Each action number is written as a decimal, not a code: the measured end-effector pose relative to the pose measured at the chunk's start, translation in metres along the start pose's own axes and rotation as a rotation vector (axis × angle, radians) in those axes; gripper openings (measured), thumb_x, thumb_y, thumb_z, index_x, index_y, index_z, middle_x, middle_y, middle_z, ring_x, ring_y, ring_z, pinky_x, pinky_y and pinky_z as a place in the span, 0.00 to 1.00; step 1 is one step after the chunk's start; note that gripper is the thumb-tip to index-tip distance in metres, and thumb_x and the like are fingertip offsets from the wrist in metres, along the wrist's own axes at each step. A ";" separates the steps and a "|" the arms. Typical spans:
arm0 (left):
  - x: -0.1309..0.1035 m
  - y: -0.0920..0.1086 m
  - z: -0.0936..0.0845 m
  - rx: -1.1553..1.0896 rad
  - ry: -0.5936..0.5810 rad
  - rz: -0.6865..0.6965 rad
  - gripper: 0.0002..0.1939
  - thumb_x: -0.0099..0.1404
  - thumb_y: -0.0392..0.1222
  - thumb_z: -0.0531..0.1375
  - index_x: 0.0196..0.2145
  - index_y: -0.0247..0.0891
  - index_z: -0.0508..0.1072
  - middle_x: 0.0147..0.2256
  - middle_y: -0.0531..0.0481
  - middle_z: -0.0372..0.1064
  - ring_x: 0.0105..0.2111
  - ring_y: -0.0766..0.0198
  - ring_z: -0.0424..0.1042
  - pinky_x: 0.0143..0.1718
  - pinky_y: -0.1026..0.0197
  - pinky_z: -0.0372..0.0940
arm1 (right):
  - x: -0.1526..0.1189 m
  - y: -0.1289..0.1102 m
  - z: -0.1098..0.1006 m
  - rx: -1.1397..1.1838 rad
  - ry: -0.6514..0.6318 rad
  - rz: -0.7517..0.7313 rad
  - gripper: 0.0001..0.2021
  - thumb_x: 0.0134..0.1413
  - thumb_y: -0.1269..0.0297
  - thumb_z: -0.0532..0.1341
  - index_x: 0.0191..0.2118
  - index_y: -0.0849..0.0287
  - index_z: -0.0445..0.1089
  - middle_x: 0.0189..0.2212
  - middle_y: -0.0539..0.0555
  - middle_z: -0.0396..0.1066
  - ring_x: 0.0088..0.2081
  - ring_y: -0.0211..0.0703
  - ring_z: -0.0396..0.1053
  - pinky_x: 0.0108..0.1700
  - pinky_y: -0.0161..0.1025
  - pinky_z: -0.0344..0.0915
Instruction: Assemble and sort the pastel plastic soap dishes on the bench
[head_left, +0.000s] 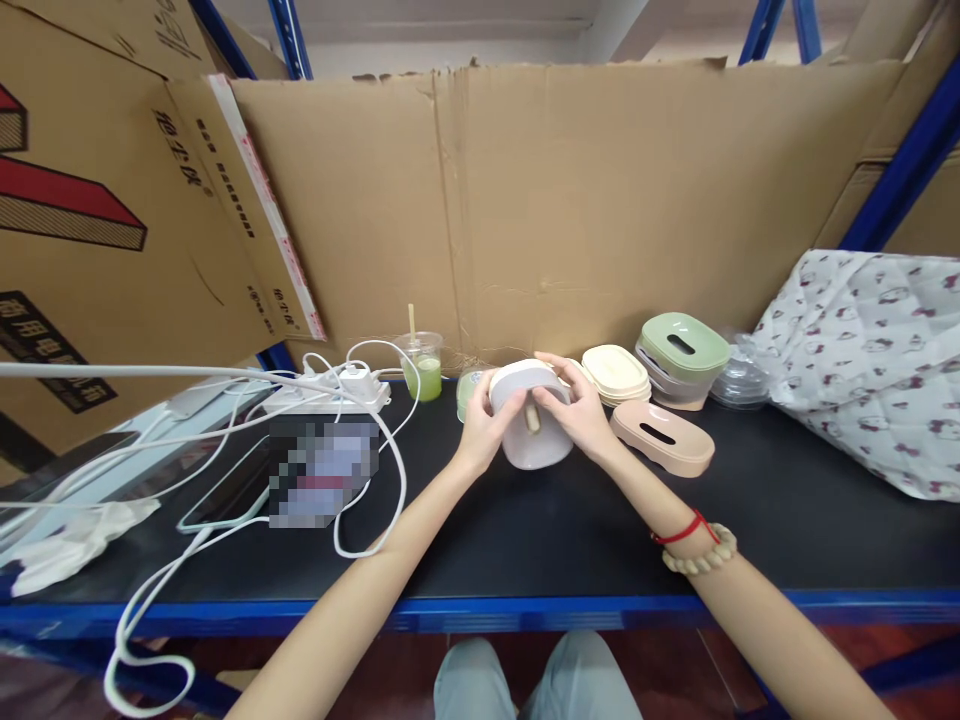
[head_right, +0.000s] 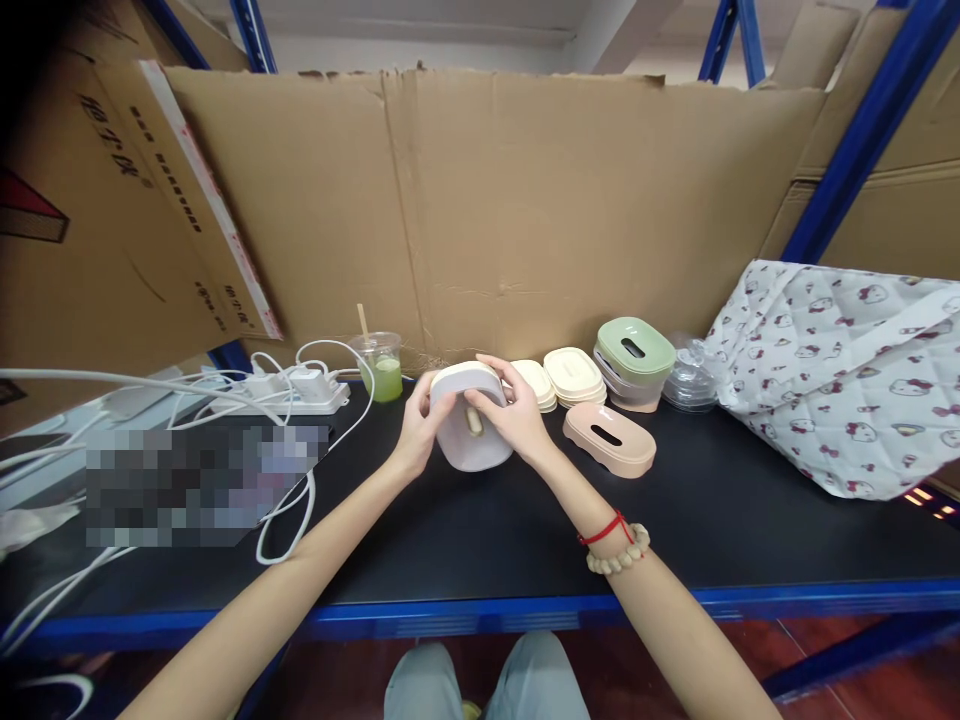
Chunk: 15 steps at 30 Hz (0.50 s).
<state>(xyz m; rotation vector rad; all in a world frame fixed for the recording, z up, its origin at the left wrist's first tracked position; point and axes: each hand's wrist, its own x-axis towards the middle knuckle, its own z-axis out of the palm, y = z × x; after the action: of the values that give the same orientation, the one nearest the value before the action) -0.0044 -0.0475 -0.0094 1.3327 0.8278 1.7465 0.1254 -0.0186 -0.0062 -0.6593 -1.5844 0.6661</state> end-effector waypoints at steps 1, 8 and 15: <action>0.001 -0.001 0.000 -0.048 -0.016 -0.064 0.26 0.47 0.63 0.62 0.33 0.37 0.72 0.30 0.49 0.69 0.34 0.59 0.68 0.34 0.62 0.63 | 0.001 0.001 0.000 -0.016 0.018 -0.013 0.26 0.42 0.42 0.62 0.42 0.56 0.70 0.41 0.56 0.72 0.43 0.48 0.69 0.44 0.42 0.67; 0.002 -0.009 0.006 -0.118 0.140 -0.453 0.17 0.64 0.52 0.53 0.34 0.37 0.74 0.36 0.48 0.73 0.38 0.59 0.71 0.43 0.61 0.64 | 0.001 0.011 -0.003 -0.094 -0.002 0.054 0.27 0.47 0.38 0.57 0.40 0.56 0.74 0.43 0.56 0.72 0.48 0.50 0.67 0.52 0.48 0.62; 0.001 -0.009 0.009 -0.164 0.215 -0.583 0.19 0.68 0.49 0.47 0.37 0.37 0.75 0.36 0.46 0.74 0.38 0.58 0.72 0.40 0.60 0.66 | 0.005 0.007 -0.009 -0.151 0.053 -0.121 0.21 0.52 0.42 0.56 0.35 0.55 0.75 0.39 0.56 0.73 0.45 0.48 0.68 0.51 0.46 0.62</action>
<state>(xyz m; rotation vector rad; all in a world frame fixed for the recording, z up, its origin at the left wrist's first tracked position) 0.0060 -0.0416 -0.0139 0.7037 1.0414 1.4583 0.1340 -0.0097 -0.0070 -0.6801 -1.6218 0.4393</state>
